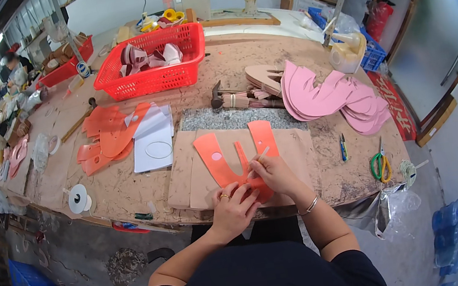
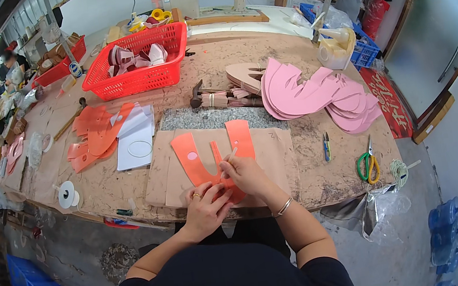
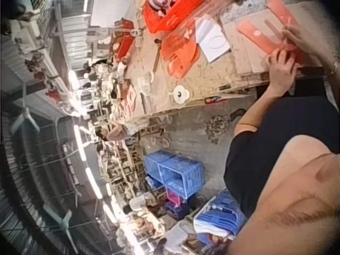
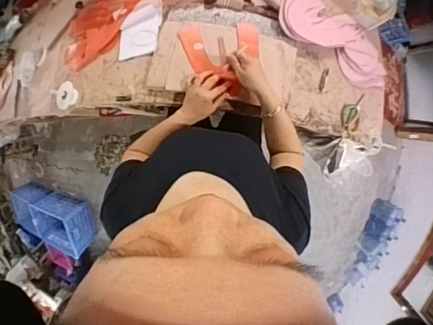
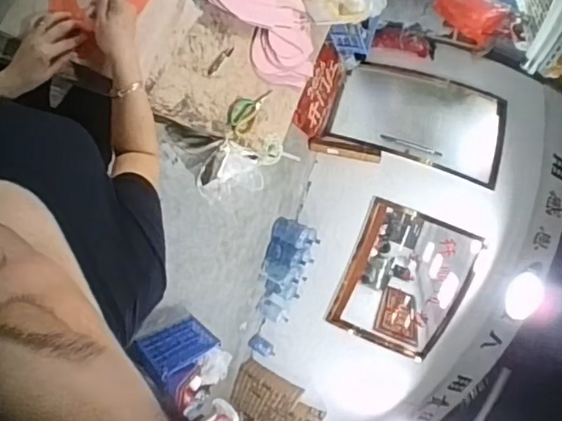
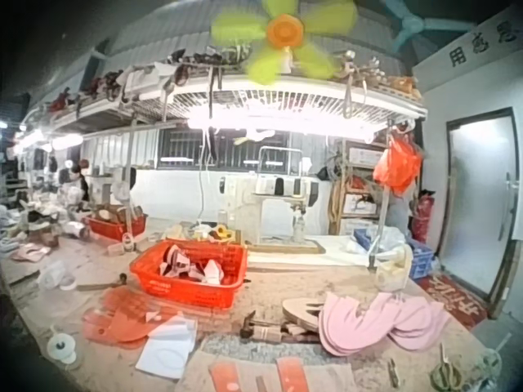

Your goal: The person marks pink and orange U-shaped fabric pieces with a white marker, then stacks them on the worktable. The person also handles a stack of wooden shoe lasts, separating and restacking them.

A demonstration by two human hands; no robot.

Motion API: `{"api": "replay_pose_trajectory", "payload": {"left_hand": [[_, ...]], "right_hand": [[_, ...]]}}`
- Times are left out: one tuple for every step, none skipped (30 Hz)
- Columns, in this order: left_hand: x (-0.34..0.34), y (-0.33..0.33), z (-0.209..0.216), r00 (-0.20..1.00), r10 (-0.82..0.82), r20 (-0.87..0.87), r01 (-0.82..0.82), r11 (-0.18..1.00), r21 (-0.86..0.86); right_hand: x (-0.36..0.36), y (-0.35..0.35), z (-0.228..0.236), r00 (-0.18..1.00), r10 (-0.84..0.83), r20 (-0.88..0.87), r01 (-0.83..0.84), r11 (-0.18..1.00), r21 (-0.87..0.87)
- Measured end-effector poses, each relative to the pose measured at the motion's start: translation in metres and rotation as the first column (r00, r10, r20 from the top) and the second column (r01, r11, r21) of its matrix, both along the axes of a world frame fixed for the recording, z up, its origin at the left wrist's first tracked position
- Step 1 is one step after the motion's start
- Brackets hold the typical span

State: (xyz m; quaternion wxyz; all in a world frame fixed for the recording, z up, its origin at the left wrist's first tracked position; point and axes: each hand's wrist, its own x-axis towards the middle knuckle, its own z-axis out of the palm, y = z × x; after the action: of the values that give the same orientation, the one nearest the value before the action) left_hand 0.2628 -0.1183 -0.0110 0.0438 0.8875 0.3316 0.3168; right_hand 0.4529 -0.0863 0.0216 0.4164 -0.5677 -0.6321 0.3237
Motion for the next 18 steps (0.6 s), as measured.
{"api": "replay_pose_trajectory", "payload": {"left_hand": [[0.0,0.001,0.0,1.0,-0.003,0.004,0.003,1.0,0.001],[-0.001,0.0,0.0,1.0,-0.005,0.008,0.005,1.0,-0.002],[-0.001,0.0,-0.001,1.0,-0.007,0.011,0.007,1.0,-0.005],[-0.001,0.001,-0.001,1.0,-0.006,0.01,0.006,1.0,-0.003],[-0.001,0.0,-0.001,1.0,-0.005,0.009,0.005,1.0,-0.004],[-0.001,0.0,-0.002,1.0,-0.004,0.008,0.004,1.0,-0.005],[-0.001,0.0,-0.002,1.0,-0.002,0.007,0.002,1.0,-0.004],[-0.001,0.0,-0.002,1.0,-0.001,0.005,0.001,1.0,-0.003],[0.0,0.001,-0.002,1.0,0.0,0.003,0.0,1.0,-0.001],[0.001,0.001,-0.002,1.0,-0.001,0.005,0.001,1.0,-0.001],[0.001,0.0,-0.001,1.0,-0.001,0.004,0.001,1.0,0.0],[0.001,0.0,0.0,1.0,-0.001,0.002,0.001,1.0,0.001],[0.0,-0.001,-0.001,1.0,-0.004,0.002,0.004,1.0,-0.002],[0.0,0.0,-0.001,1.0,-0.005,0.002,0.005,1.0,-0.003],[-0.001,0.0,-0.001,1.0,-0.006,0.003,0.006,1.0,-0.004],[-0.001,0.0,-0.001,1.0,-0.004,0.002,0.004,1.0,-0.006],[-0.001,0.0,-0.001,1.0,-0.004,0.002,0.004,1.0,-0.006],[-0.001,0.0,-0.002,1.0,-0.004,0.001,0.004,1.0,-0.007]], "right_hand": [[0.004,0.001,0.002,0.999,0.012,-0.034,-0.014,0.999,-0.05],[0.01,0.004,0.005,0.999,-0.028,-0.014,0.028,0.998,-0.057],[0.017,0.009,0.011,0.998,-0.069,0.006,0.069,0.996,-0.063],[0.02,0.011,0.014,0.994,-0.108,0.026,0.11,0.992,-0.068],[0.019,0.009,0.014,0.997,-0.07,0.026,0.072,0.995,-0.062],[0.016,0.007,0.013,0.999,-0.032,0.027,0.033,0.998,-0.057],[0.013,0.004,0.011,1.0,0.008,0.027,-0.006,0.999,-0.052],[0.011,0.003,0.008,1.0,0.015,0.025,-0.013,0.999,-0.049],[0.008,0.002,0.005,0.999,0.022,0.024,-0.021,0.999,-0.045],[0.006,0.002,0.003,0.999,0.028,0.022,-0.027,0.999,-0.041],[0.005,0.002,0.002,0.999,0.02,0.029,-0.019,0.999,-0.031],[0.004,0.001,0.003,0.999,0.011,0.037,-0.01,1.0,-0.022],[0.003,0.001,0.004,0.999,0.0,0.044,0.0,1.0,-0.012],[0.001,0.0,0.008,0.992,-0.004,0.125,0.006,1.0,-0.019],[0.0,-0.002,0.014,0.979,-0.007,0.206,0.013,1.0,-0.027],[-0.001,-0.002,0.017,0.958,-0.01,0.285,0.021,0.999,-0.033],[-0.002,-0.002,0.016,0.975,0.006,0.223,-0.001,1.0,-0.024],[-0.002,-0.001,0.011,0.987,0.024,0.161,-0.022,1.0,-0.013]]}}
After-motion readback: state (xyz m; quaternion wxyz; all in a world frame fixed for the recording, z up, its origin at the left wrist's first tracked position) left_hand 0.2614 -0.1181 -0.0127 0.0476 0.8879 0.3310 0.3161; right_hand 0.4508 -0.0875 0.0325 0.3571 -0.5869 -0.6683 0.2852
